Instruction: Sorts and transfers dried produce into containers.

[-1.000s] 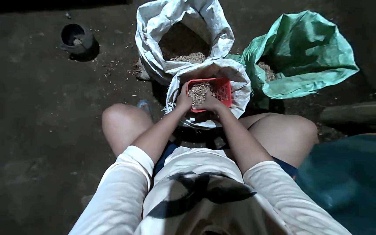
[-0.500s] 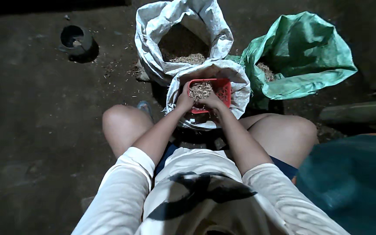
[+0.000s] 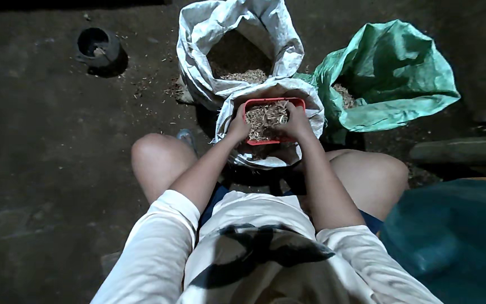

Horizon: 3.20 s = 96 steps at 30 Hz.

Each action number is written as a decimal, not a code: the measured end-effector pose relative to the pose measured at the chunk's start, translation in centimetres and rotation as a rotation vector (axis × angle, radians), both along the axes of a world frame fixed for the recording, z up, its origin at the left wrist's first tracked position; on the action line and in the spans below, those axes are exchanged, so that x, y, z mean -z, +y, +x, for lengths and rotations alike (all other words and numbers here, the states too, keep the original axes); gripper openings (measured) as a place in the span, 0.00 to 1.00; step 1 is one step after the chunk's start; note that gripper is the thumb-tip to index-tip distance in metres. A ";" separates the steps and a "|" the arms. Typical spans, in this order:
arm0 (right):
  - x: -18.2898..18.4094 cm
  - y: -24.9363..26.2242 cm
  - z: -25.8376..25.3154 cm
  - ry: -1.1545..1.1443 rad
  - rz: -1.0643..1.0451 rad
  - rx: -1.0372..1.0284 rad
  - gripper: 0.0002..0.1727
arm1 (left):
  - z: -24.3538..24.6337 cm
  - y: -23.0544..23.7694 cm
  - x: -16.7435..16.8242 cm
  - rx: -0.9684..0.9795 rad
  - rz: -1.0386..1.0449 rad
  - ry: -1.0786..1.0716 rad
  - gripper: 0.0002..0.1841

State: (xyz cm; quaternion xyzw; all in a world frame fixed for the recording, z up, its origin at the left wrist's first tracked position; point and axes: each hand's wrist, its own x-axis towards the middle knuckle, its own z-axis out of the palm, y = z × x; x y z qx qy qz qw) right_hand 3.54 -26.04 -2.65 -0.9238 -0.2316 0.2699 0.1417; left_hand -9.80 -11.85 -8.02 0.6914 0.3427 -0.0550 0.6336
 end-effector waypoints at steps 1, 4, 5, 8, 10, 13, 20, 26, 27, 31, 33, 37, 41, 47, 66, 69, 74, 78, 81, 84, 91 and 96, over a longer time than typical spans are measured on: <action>-0.3 0.1 -0.2 -0.019 0.009 -0.014 0.50 | 0.0 0.1 0.0 0.002 -0.005 -0.006 0.47; -0.9 0.6 -1.3 -0.077 0.031 -0.090 0.42 | -0.1 0.1 0.2 -0.007 -0.002 -0.013 0.47; -0.9 0.9 -1.9 -0.091 0.041 -0.119 0.39 | -0.1 0.1 0.1 -0.006 0.004 -0.008 0.47; 0.4 2.6 -4.1 -0.095 0.027 -0.217 0.40 | 0.0 -0.2 -0.8 0.001 0.003 0.010 0.47; 1.6 4.2 -5.6 -0.042 -0.072 -0.256 0.46 | -0.1 -0.4 -1.3 0.000 -0.012 0.005 0.47; 3.5 5.6 -6.4 -0.024 -0.160 -0.239 0.46 | -0.3 -0.6 -1.6 -0.003 0.041 0.006 0.45; 5.2 5.4 -5.3 -0.141 -0.191 -0.229 0.39 | -0.8 -0.9 -2.1 0.054 0.086 -0.020 0.43; 5.4 3.1 -2.5 -0.164 -0.097 -0.268 0.38 | -0.4 -0.3 -1.8 0.069 0.059 -0.008 0.44; 5.1 2.8 -2.2 -0.146 -0.064 -0.247 0.39 | -0.3 -0.1 -1.7 0.068 0.050 -0.002 0.44; 2.7 2.0 -1.2 -0.070 0.083 -0.205 0.35 | 0.0 0.2 -1.3 0.036 0.017 0.002 0.45; 1.0 1.8 -1.0 -0.030 0.113 -0.231 0.33 | 0.0 0.1 -1.2 0.023 0.010 0.005 0.45; -1.3 1.4 -0.6 -0.012 0.147 -0.317 0.30 | 0.1 0.1 -1.6 0.026 0.017 0.021 0.45; -2.0 0.6 -0.2 0.039 0.191 -0.323 0.29 | -0.1 0.2 -1.2 0.019 0.016 -0.013 0.45; 0.8 0.1 1.5 0.059 0.059 -0.123 0.37 | -0.1 0.3 -1.5 0.007 0.022 0.028 0.46; 3.0 0.7 -1.2 -0.066 0.028 -0.235 0.35 | -0.2 0.1 -1.2 -0.005 -0.008 -0.020 0.47; 1.6 -0.6 0.7 0.063 0.144 -0.108 0.44 | -0.1 0.2 -1.1 -0.005 -0.016 -0.021 0.46; 2.5 -0.9 2.7 0.168 0.121 0.104 0.51 | 0.0 -0.2 -2.0 0.014 -0.009 -0.008 0.47; 4.8 1.1 2.2 0.208 0.072 0.262 0.56 | -0.1 -0.9 -1.4 0.047 0.002 -0.045 0.46; 4.9 2.9 0.7 0.181 0.043 0.277 0.55 | -0.3 -0.8 -1.1 0.075 0.014 -0.039 0.46; 5.1 4.1 -0.8 0.211 0.057 0.225 0.51 | -0.5 -0.6 -1.4 0.107 0.035 -0.024 0.46; 6.8 4.1 -0.6 0.325 0.112 -0.098 0.46 | -0.4 -0.1 -1.9 0.157 0.067 0.032 0.44; 5.8 4.4 -1.3 0.207 -0.020 -0.303 0.51 | -0.3 0.1 -1.7 0.178 0.093 0.034 0.46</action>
